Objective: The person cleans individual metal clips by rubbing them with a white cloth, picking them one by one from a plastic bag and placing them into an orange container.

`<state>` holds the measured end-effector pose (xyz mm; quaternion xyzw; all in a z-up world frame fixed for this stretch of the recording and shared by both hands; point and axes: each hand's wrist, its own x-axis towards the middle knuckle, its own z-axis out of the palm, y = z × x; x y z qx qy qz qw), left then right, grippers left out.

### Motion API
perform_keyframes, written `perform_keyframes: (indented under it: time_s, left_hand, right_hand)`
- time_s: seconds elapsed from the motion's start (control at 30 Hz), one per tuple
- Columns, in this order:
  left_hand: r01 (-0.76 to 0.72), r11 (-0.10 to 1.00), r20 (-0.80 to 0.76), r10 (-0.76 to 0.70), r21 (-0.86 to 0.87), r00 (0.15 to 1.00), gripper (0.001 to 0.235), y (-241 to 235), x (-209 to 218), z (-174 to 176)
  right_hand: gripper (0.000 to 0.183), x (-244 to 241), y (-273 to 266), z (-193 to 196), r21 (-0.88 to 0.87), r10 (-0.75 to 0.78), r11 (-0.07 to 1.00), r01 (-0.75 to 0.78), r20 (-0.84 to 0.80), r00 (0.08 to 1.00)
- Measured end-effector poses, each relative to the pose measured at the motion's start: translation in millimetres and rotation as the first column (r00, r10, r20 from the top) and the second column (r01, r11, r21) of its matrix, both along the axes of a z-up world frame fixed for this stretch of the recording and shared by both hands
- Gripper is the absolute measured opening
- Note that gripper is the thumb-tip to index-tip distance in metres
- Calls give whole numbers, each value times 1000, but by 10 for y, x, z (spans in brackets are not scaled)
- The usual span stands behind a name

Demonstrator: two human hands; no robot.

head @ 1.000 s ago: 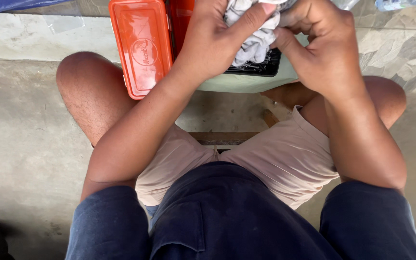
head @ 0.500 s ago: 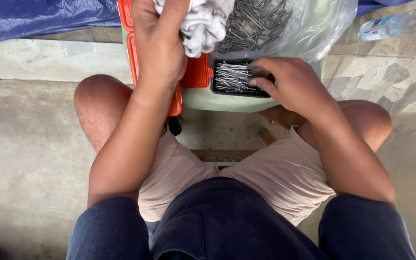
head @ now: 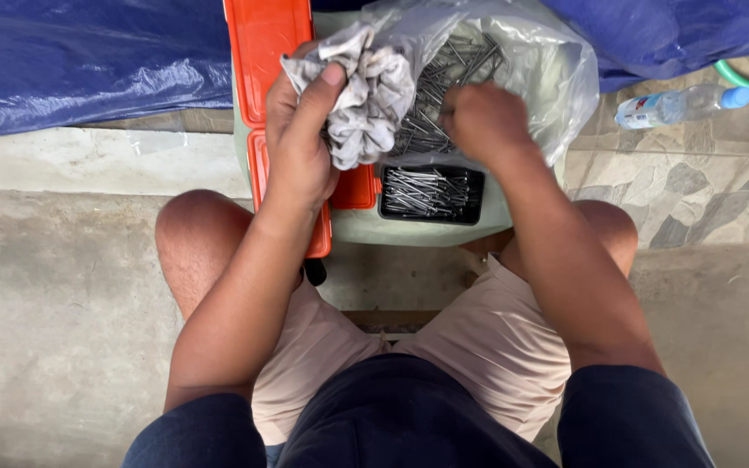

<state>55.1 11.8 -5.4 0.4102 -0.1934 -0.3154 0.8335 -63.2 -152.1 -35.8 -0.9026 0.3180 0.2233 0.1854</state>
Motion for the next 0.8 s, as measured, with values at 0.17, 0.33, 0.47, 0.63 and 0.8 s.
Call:
perform_keyframes:
  time_s: [0.17,0.33,0.47,0.63,0.8]
  left_hand:
    - [6,1000,-43,-5,11,999,25,-12,4,-20]
    - [-14,998,-34,16,58,999,21,-20,-27,-50]
    - [17,998,-8,-17,59,1000,22,-28,0,-122]
    - [41,999,14,-41,17,999,22,-32,-27,-88]
    - [85,994,-20,-84,66,996,27,-27,-151,-49]
  right_hand:
    - [29,122,90,-480,-154,135,975,-160,-164,977]
    - [19,130,5,-432,-155,73,982,-105,-203,976]
    - [21,-88,-281,-526,-185,-5,982,37,172,985]
    - [26,-187,-335,-150,161,-134,985,65,468,874]
    - [9,-316,-362,-122,685,-557,728,44,552,620]
